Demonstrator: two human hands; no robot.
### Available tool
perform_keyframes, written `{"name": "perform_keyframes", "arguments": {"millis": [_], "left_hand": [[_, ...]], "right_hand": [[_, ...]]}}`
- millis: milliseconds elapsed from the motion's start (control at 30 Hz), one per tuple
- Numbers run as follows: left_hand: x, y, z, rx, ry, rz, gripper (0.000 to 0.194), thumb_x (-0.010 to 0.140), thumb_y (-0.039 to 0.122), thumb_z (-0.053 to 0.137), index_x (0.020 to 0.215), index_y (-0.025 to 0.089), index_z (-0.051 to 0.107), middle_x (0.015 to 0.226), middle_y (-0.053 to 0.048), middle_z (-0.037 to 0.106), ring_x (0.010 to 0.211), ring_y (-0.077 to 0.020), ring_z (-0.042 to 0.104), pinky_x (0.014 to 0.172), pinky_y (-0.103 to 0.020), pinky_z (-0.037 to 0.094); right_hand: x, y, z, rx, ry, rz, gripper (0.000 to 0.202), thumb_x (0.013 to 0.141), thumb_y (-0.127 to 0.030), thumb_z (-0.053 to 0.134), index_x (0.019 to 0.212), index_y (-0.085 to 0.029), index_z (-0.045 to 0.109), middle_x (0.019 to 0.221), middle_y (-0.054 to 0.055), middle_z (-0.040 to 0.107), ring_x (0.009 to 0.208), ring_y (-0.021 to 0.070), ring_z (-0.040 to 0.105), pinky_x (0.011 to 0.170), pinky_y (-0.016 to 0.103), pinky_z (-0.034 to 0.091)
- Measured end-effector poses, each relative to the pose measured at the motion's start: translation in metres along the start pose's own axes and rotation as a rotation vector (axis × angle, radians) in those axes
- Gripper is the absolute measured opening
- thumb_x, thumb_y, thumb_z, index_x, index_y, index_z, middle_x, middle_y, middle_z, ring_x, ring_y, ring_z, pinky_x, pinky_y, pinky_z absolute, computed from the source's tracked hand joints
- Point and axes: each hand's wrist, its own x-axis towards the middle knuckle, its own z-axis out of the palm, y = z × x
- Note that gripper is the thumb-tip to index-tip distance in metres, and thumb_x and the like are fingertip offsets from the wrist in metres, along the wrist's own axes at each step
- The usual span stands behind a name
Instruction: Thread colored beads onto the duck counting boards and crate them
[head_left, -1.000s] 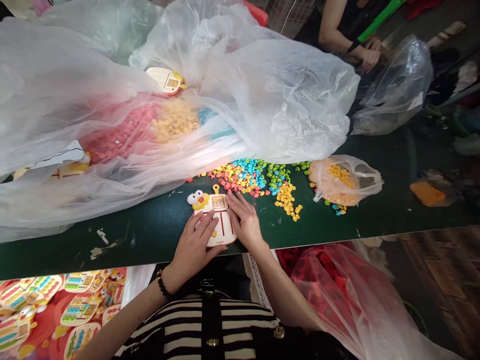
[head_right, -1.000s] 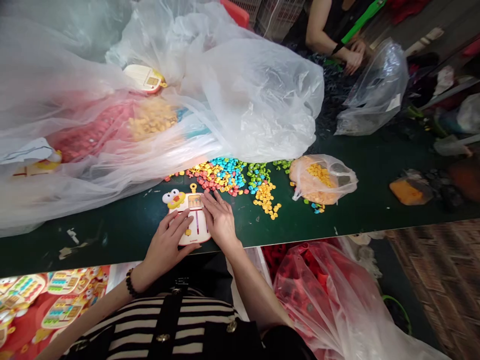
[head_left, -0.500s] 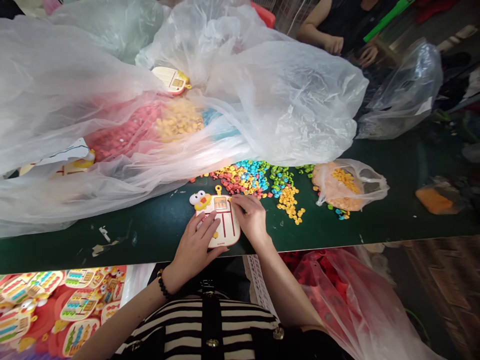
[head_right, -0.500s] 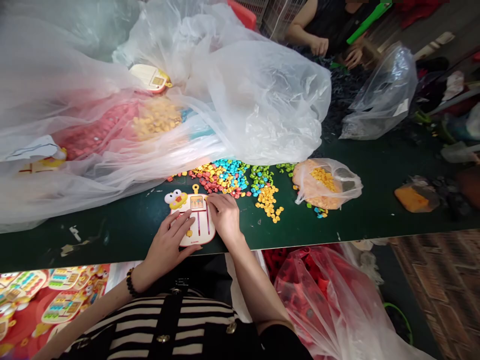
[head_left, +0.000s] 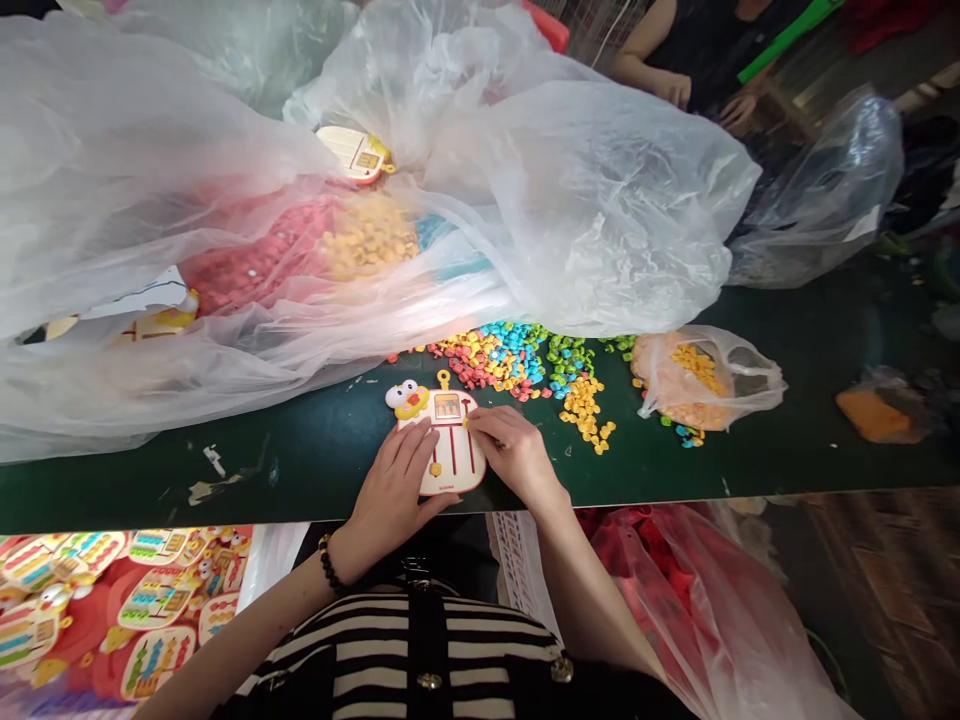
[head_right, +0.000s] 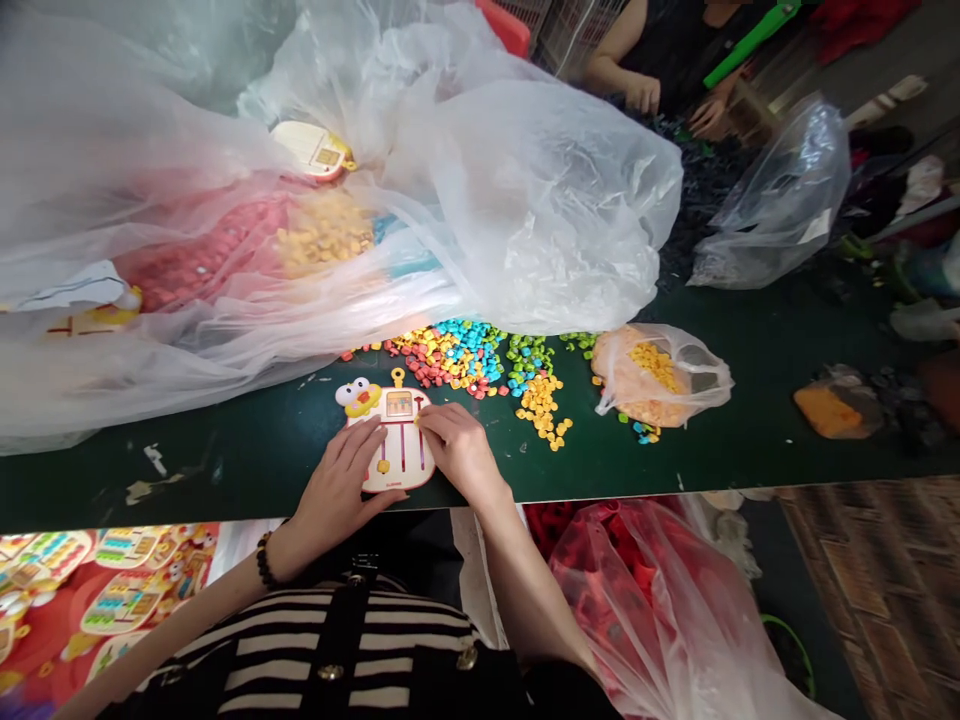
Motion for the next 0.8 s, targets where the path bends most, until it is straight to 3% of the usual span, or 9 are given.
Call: {"name": "perform_keyframes", "arguments": {"millis": [233, 333, 433, 600, 800], "left_hand": [[-0.003, -0.003, 0.003, -0.034, 0.034, -0.035, 0.088, 0.084, 0.052, 0.058, 0.149, 0.014, 0.013, 0.143, -0.019, 0.045, 0.133, -0.0308, 0.041, 0.106, -0.049, 0.039], [-0.002, -0.003, 0.003, 0.010, 0.026, -0.018, 0.086, 0.082, 0.052, 0.062, 0.147, 0.013, 0.021, 0.143, -0.018, 0.045, 0.129, -0.0310, 0.044, 0.105, -0.047, 0.038], [0.000, -0.003, 0.001, 0.029, -0.007, -0.009, 0.075, 0.078, 0.050, 0.066, 0.139, 0.016, 0.039, 0.143, -0.015, 0.047, 0.125, -0.0307, 0.046, 0.105, -0.045, 0.038], [0.004, -0.002, -0.007, -0.001, -0.047, -0.043, 0.064, 0.074, 0.047, 0.072, 0.129, 0.020, 0.052, 0.142, -0.014, 0.048, 0.121, -0.0316, 0.046, 0.102, -0.048, 0.039], [0.004, 0.000, -0.012, -0.044, -0.124, -0.021, 0.059, 0.080, 0.039, 0.068, 0.132, 0.021, 0.049, 0.144, -0.013, 0.046, 0.127, -0.0315, 0.040, 0.105, -0.051, 0.037]], "right_hand": [[0.011, -0.016, 0.030, 0.206, -0.030, -0.058, 0.015, 0.090, -0.019, 0.054, 0.090, -0.023, 0.069, 0.096, 0.004, 0.073, 0.092, 0.0166, 0.067, 0.085, 0.031, 0.054], [0.016, -0.002, 0.024, 0.150, 0.109, 0.098, 0.015, 0.090, -0.024, 0.055, 0.090, -0.023, 0.069, 0.091, 0.004, 0.073, 0.090, 0.0179, 0.067, 0.084, 0.032, 0.053], [0.016, 0.022, 0.010, -0.122, 0.248, 0.315, 0.019, 0.091, -0.024, 0.052, 0.090, -0.020, 0.070, 0.092, 0.008, 0.070, 0.084, 0.0205, 0.065, 0.077, 0.034, 0.053], [0.015, 0.040, 0.011, -0.383, 0.126, 0.295, 0.020, 0.089, -0.017, 0.048, 0.090, -0.018, 0.068, 0.093, 0.011, 0.065, 0.083, 0.0227, 0.061, 0.071, 0.033, 0.052], [0.008, 0.039, 0.012, -0.327, 0.152, 0.323, 0.026, 0.088, -0.011, 0.043, 0.102, -0.017, 0.064, 0.094, 0.012, 0.064, 0.085, 0.0239, 0.060, 0.074, 0.036, 0.052]]}}
